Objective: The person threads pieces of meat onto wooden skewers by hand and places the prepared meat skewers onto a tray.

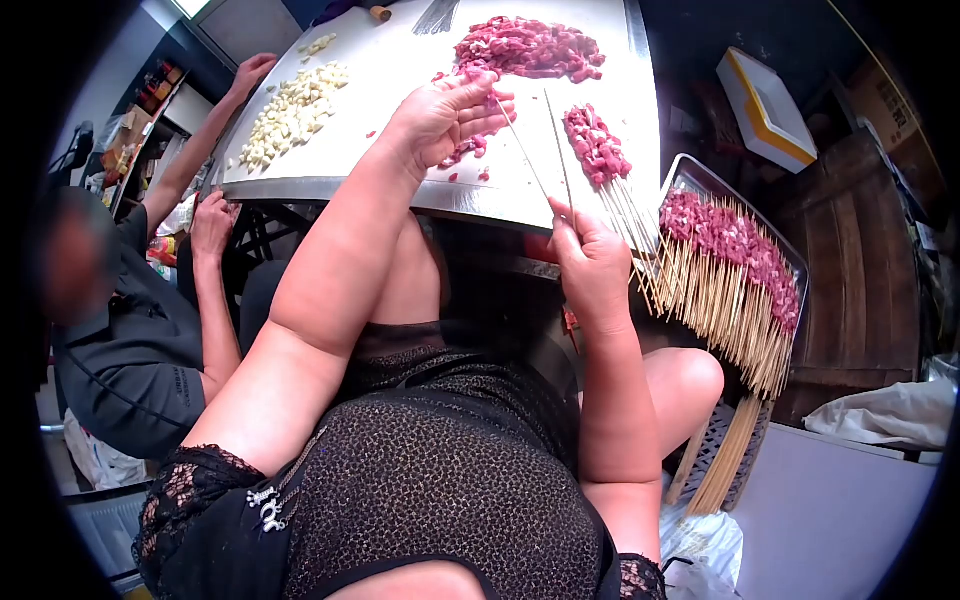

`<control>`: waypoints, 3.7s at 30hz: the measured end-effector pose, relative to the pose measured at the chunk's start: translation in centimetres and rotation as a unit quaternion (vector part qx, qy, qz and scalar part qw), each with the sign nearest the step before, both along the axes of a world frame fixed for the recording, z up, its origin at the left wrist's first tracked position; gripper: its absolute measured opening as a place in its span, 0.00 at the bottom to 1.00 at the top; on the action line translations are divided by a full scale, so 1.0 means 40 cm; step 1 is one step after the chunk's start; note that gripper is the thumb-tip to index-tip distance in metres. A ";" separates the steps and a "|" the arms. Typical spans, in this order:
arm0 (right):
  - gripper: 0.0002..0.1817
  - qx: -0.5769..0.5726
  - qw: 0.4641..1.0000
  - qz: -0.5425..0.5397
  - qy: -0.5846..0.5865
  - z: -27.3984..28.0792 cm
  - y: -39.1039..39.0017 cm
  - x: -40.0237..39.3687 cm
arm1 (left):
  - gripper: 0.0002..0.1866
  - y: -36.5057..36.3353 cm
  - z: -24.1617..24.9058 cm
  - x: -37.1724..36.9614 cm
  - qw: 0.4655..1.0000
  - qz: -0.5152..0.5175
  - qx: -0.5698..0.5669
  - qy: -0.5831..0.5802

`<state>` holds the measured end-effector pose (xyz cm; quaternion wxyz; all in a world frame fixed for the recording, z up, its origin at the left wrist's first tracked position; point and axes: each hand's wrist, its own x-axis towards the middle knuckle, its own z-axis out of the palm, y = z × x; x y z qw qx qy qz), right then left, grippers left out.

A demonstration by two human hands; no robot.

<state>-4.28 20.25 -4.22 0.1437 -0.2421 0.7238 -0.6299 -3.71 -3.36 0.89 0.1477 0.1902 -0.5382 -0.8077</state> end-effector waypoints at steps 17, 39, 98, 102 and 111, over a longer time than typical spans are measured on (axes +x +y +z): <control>0.13 -0.012 0.996 -0.010 0.082 -0.014 -0.011 0.001 | 0.12 0.023 -0.004 0.004 0.997 -0.007 0.018 0.079; 0.13 -0.033 0.999 -0.008 0.001 -0.001 -0.009 -0.001 | 0.13 0.053 0.006 -0.011 0.991 0.033 0.050 0.122; 0.14 -0.209 0.959 0.022 -0.191 -0.001 -0.035 -0.006 | 0.10 0.127 -0.010 -0.001 0.986 -0.085 0.062 0.131; 0.14 -0.211 0.956 0.019 -0.201 0.006 -0.037 -0.010 | 0.11 0.132 -0.001 0.005 0.987 -0.089 0.025 0.132; 0.15 -0.246 0.927 0.035 -0.282 0.027 -0.038 -0.015 | 0.11 0.159 -0.014 0.008 0.982 -0.132 0.017 0.132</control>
